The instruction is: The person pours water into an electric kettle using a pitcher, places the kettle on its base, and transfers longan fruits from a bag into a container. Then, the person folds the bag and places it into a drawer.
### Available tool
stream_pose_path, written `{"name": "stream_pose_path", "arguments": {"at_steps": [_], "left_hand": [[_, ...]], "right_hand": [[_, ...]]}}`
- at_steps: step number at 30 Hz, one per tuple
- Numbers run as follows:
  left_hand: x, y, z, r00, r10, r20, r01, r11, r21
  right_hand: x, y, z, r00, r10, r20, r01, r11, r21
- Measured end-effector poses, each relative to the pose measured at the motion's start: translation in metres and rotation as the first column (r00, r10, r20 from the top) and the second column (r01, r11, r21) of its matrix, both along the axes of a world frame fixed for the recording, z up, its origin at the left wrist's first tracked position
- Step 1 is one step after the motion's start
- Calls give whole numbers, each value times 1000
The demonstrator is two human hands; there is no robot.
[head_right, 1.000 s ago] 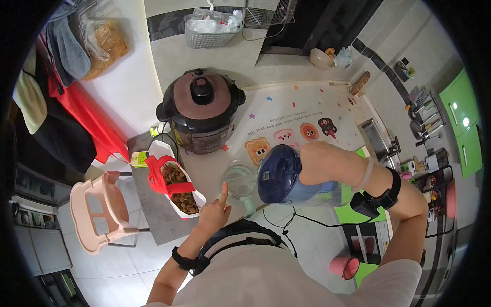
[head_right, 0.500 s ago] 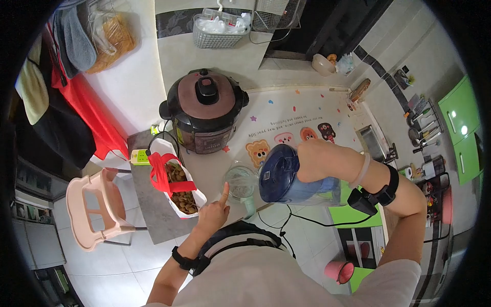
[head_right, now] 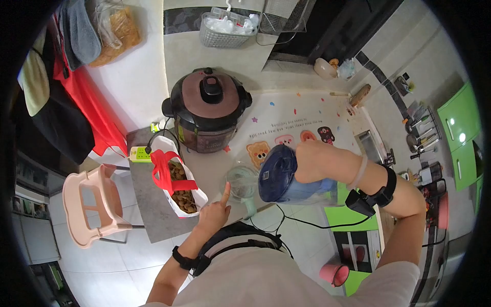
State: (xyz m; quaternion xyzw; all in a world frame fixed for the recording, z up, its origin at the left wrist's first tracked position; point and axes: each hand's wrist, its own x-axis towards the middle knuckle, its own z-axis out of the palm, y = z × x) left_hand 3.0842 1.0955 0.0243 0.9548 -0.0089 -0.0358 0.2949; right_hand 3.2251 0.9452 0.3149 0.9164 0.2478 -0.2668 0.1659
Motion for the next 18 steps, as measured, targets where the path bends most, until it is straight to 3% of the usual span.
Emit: {"name": "stream_pose_path", "arguments": {"at_steps": [10, 12, 18], "left_hand": [[-2, 0, -6, 1000, 16, -4, -16, 1000, -25], [-4, -1, -7, 1000, 26, 3, -26, 999, -35], [-3, 1, -3, 1000, 24, 1, -24, 999, -32]], "right_hand": [[1, 9, -7, 999, 53, 10, -53, 998, 21], [3, 8, -12, 994, 87, 69, -87, 996, -7], [4, 17, -7, 999, 50, 18, -48, 990, -133]]}}
